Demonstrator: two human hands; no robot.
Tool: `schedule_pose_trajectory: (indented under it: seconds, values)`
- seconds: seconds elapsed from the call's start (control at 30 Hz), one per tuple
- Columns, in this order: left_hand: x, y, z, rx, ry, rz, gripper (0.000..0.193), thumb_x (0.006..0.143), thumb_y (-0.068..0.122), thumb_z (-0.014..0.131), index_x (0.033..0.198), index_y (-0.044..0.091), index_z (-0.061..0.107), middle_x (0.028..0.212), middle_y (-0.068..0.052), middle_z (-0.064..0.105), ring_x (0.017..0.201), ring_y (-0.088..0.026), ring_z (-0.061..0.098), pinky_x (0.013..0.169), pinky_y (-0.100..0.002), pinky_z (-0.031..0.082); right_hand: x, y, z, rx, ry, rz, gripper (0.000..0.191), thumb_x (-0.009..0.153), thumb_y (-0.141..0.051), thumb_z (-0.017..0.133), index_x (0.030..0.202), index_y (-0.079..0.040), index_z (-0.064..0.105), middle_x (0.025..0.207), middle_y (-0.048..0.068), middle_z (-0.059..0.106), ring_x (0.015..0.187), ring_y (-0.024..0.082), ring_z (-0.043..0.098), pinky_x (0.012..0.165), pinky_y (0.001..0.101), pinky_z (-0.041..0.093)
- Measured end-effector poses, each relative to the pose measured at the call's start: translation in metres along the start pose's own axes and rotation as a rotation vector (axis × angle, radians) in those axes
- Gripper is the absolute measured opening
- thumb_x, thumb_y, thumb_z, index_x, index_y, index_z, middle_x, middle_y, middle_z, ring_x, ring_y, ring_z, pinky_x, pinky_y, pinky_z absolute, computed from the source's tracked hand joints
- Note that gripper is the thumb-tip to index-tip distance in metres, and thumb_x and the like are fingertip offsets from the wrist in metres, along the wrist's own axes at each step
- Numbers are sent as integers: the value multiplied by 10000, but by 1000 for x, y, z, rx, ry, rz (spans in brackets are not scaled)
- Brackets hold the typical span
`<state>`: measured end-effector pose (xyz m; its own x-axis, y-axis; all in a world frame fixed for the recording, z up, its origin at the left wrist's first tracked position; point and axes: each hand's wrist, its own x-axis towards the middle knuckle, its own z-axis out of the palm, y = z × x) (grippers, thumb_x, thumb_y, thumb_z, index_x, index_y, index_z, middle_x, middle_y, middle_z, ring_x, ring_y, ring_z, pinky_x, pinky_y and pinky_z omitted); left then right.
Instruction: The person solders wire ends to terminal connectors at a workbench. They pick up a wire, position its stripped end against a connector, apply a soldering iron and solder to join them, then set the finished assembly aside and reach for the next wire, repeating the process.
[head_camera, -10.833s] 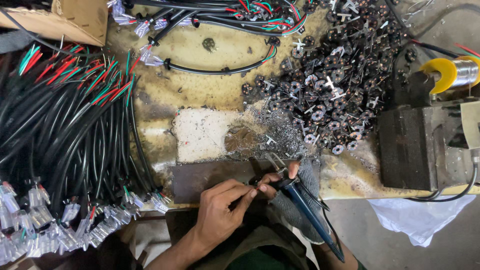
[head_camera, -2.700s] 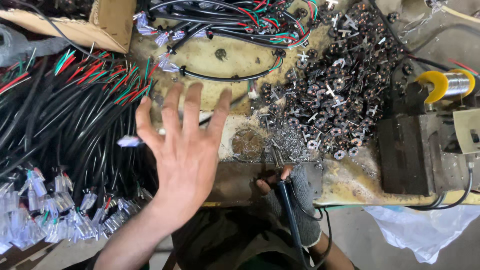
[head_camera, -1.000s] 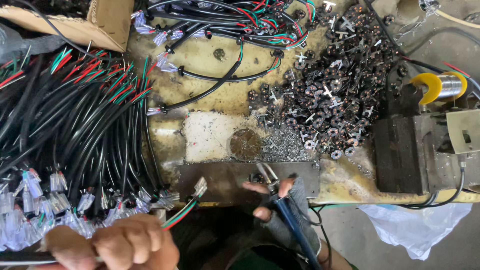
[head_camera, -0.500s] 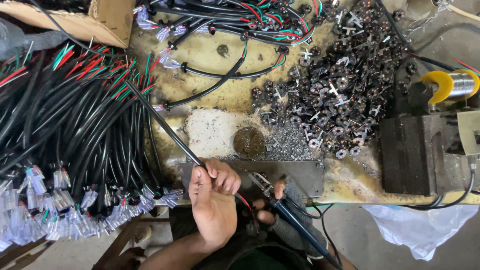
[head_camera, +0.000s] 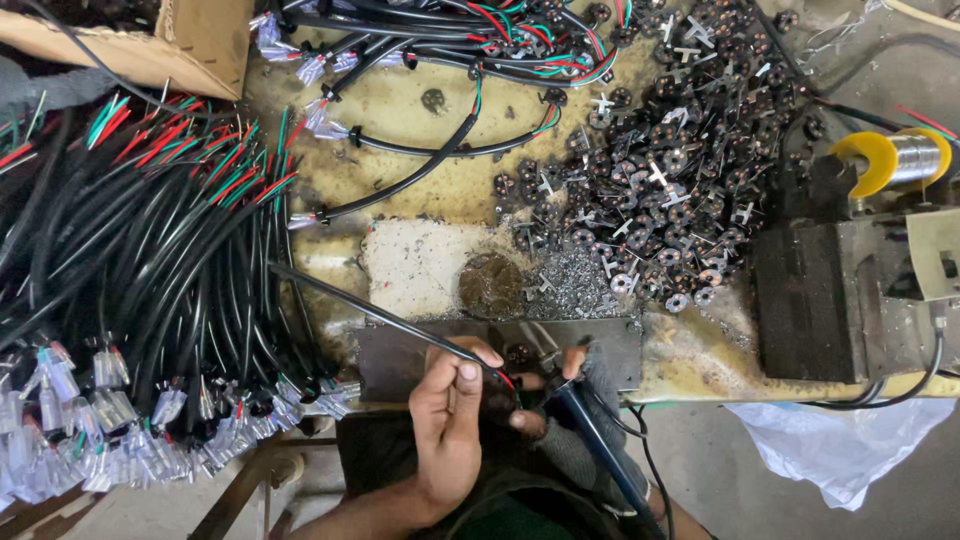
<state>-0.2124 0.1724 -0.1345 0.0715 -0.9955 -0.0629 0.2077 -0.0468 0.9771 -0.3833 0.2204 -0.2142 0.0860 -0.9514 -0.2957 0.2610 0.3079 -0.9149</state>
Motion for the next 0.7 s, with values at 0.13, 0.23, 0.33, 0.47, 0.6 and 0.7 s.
schedule_pose_trajectory:
  seconds: [0.13,0.23,0.33,0.47,0.6,0.7]
  values:
    - [5,2,-10,-56,-53,-93,249,1106,161,485,1027,-11,647,1016,-53,569,924,-115,505,863,-261,433,0,1,2,-21,10,-23,602,751,120,865,1076,-130,425,915,67,664,852,132,648,722,310,560]
    - [7,4,-16,102,-123,24,267,1096,188,523,983,-9,662,978,-34,627,931,-108,540,855,-262,457,-1,-1,-2,52,-2,-3,597,754,121,864,1078,-128,430,917,67,657,854,136,648,725,316,564]
    - [7,-1,-15,156,-193,-25,264,1063,201,574,961,-16,683,902,-10,625,858,-97,544,783,-258,455,-5,-4,-8,29,9,-13,591,757,122,864,1080,-125,434,919,66,650,857,139,648,729,321,567]
    - [13,-14,-24,-158,-119,-362,248,1030,187,608,962,-17,732,809,11,614,752,-68,488,683,-231,401,-11,-4,-16,72,1,-34,584,762,124,863,1083,-121,440,921,66,640,860,143,648,733,329,572]
    - [15,-14,-45,-364,76,-337,223,1012,182,642,994,-27,719,732,8,572,616,-40,397,545,-203,296,-12,-2,-24,40,-10,-123,577,767,125,862,1085,-118,447,924,66,631,863,148,648,737,336,577]
    - [12,-4,-47,-181,4,-268,214,1029,180,657,1003,-26,711,717,23,545,635,-44,401,566,-215,321,-8,-3,-31,217,-87,-42,435,850,24,804,1083,-95,457,923,85,621,868,202,654,792,432,577]
